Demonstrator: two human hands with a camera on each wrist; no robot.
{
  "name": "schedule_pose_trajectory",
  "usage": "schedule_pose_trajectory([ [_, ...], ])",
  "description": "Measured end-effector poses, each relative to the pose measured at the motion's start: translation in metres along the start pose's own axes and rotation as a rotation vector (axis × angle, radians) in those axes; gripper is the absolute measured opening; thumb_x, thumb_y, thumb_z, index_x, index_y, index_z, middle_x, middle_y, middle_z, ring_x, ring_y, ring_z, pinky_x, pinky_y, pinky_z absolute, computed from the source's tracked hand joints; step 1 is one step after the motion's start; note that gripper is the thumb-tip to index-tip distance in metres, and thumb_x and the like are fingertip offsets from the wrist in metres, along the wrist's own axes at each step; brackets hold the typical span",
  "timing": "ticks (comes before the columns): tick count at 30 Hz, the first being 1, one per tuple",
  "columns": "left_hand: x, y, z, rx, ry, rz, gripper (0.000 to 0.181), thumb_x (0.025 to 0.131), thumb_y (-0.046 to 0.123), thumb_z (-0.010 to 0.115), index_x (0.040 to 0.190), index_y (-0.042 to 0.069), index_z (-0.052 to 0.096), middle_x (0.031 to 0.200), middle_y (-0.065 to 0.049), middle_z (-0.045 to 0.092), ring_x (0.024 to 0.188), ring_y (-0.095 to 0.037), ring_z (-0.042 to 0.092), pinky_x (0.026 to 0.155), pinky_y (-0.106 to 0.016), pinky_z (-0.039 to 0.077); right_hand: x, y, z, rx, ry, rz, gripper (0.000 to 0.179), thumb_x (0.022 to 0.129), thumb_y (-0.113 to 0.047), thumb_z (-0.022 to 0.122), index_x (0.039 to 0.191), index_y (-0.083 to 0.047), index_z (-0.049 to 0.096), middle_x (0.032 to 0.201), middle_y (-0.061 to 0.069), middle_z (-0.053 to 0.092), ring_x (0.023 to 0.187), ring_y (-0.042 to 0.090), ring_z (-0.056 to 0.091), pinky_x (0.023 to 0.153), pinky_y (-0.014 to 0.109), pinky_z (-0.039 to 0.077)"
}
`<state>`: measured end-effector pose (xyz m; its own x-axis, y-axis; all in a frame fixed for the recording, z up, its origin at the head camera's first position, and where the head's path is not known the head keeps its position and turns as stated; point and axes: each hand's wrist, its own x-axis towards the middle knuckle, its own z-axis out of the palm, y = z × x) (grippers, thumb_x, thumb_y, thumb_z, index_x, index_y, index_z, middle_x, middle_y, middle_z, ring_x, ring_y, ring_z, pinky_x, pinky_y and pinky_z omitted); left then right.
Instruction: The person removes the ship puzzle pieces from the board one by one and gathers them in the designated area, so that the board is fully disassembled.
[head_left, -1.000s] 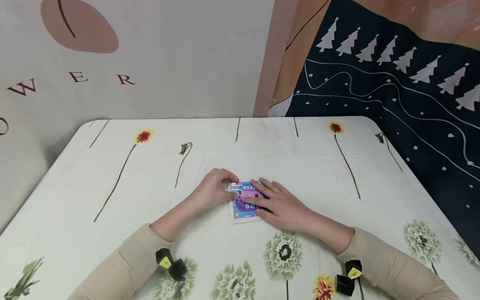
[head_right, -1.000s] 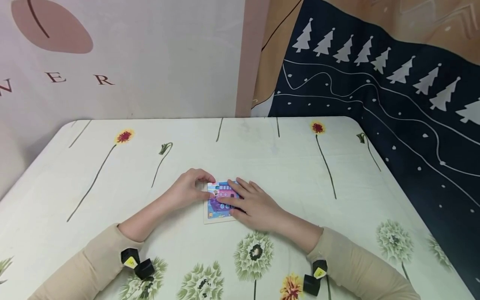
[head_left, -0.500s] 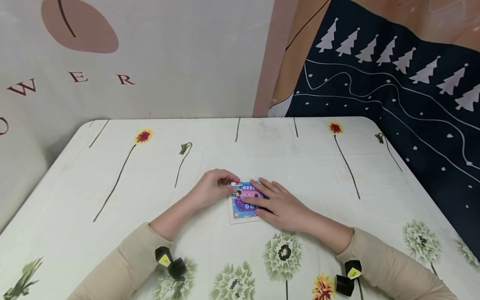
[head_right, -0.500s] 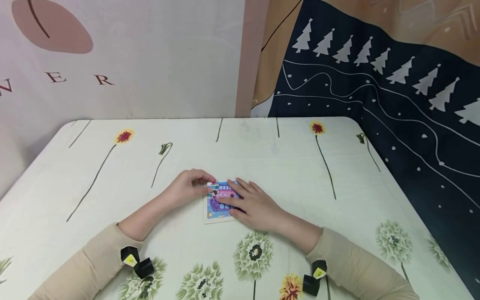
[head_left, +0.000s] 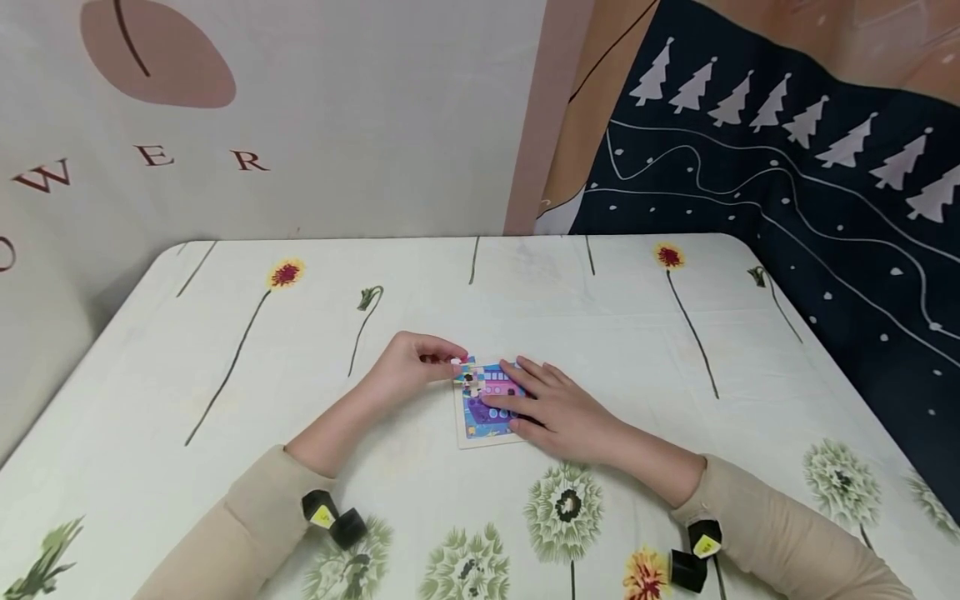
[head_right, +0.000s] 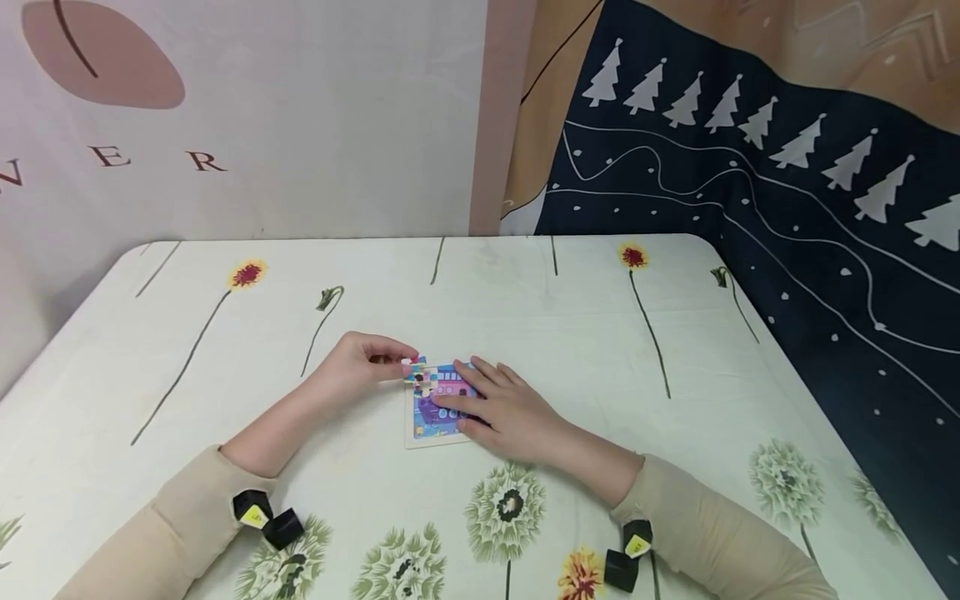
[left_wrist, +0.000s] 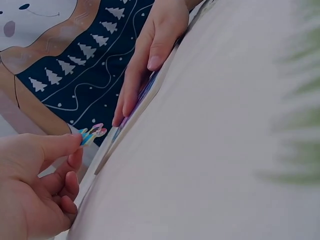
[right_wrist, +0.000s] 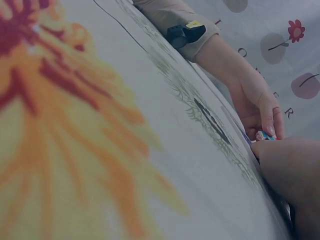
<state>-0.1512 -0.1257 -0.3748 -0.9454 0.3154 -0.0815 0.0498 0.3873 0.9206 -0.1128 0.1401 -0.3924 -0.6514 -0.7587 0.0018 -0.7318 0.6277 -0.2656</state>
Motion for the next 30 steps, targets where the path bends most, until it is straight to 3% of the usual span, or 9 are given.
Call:
schedule_pose_trajectory([
  [9,-0.006,0.000,-0.016,0.025,0.021,-0.067,0.021,0.085,0.014,0.074,0.106,0.009,0.075,0.094,-0.005,0.067,0.084,-0.022,0.053,0.068,-0.029,0.045,0.000,0.002,0.001,-0.001,-0.004,-0.016,0.046,0.103,-0.047,0.030,0.148,-0.036,0.036,0.159,0.004,0.009,0.144,0.026,0.002,0.112,0.047,0.006],
  [20,-0.023,-0.013,-0.058,0.087,0.059,-0.093,0.024,0.085,0.017,0.073,0.108,0.009,0.074,0.101,-0.004,0.069,0.088,-0.022,0.056,0.067,-0.028,0.048,-0.001,0.002,0.002,-0.009,0.019,-0.036,0.046,0.103,-0.046,0.031,0.147,-0.035,0.038,0.159,0.006,0.011,0.144,0.029,0.005,0.112,0.050,0.008],
  [30,-0.040,-0.022,-0.092,0.097,0.063,-0.104,0.032,0.086,0.021,0.073,0.113,0.005,0.071,0.104,-0.005,0.070,0.088,-0.010,0.060,0.066,-0.027,0.048,0.000,0.001,0.001,-0.023,0.002,-0.025,0.046,0.103,-0.045,0.030,0.148,-0.036,0.035,0.159,0.005,0.009,0.144,0.027,0.003,0.112,0.048,0.006],
])
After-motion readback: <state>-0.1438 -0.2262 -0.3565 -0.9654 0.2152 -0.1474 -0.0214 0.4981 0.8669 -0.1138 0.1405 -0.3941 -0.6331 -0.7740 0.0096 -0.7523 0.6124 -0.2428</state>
